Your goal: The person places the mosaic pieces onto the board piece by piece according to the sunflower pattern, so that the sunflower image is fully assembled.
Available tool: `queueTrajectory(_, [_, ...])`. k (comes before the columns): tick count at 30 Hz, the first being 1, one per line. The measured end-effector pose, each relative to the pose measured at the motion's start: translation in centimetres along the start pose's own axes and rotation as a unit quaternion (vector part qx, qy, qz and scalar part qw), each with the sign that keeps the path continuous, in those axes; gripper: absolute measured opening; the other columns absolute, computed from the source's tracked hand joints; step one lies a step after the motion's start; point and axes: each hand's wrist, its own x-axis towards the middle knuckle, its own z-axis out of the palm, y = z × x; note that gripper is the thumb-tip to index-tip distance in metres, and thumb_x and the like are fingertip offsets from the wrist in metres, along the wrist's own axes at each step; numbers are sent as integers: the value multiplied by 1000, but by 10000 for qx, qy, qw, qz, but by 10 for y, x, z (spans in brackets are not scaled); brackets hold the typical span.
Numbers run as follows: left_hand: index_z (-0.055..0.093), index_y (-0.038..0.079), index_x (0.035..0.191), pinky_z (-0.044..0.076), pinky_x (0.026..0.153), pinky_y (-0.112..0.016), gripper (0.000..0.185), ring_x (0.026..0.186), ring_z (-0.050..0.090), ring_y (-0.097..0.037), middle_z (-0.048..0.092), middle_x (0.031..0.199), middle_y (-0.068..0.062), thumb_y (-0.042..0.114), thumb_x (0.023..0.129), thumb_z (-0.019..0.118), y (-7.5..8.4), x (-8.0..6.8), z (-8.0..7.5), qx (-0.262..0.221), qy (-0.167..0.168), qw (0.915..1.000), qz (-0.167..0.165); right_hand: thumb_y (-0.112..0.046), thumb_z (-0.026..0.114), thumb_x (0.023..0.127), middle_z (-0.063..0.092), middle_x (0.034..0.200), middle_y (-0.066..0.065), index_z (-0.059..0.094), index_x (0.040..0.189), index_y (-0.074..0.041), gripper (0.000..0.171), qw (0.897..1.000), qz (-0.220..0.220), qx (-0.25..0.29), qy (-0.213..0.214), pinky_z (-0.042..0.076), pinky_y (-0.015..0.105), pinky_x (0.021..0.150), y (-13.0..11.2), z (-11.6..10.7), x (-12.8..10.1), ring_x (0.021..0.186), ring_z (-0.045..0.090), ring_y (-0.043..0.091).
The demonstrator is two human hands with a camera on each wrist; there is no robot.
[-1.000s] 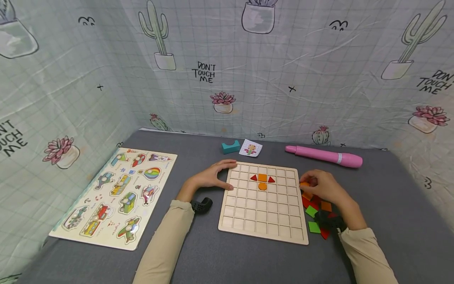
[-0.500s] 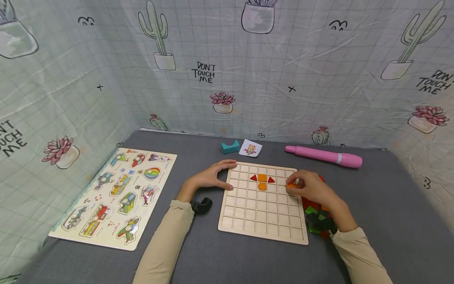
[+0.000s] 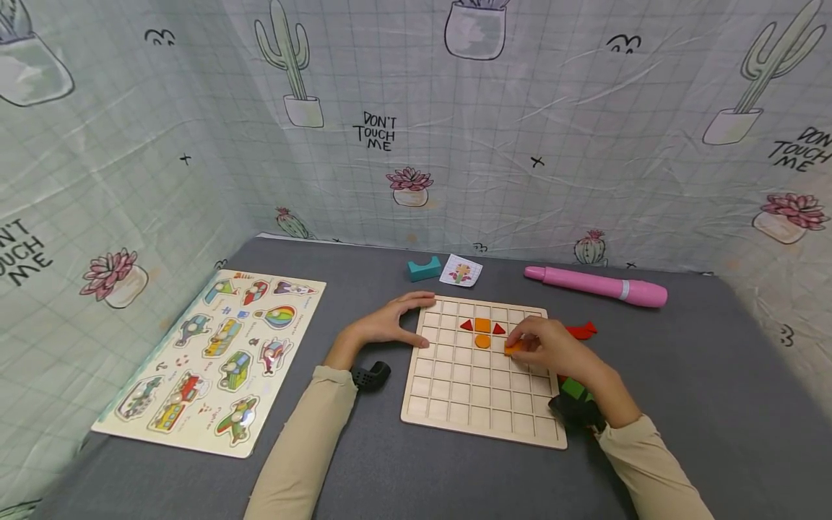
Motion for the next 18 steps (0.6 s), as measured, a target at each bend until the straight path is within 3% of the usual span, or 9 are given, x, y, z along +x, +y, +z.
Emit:
queueTrajectory(8, [40,11,150,16,118,-51,79,149,16,-24,25,160,-3,21,82,79,2,0,0,30,-14,10000,-11,1,72,84,64,94,6,71,91,-4,9,9999,-81,-43,55,54,29,71,1,5,2,82,58,19])
queueTrajectory(18, [40,11,150,16,118,-52,80,149,15,-25,25,160,-3,23,82,79,3,-1,0,42,-6,10000,-23,2,70,86,65,96,8,71,92,-5,9,9993,-239,-161,231,51,27,66,-1,10,5,76,56,11])
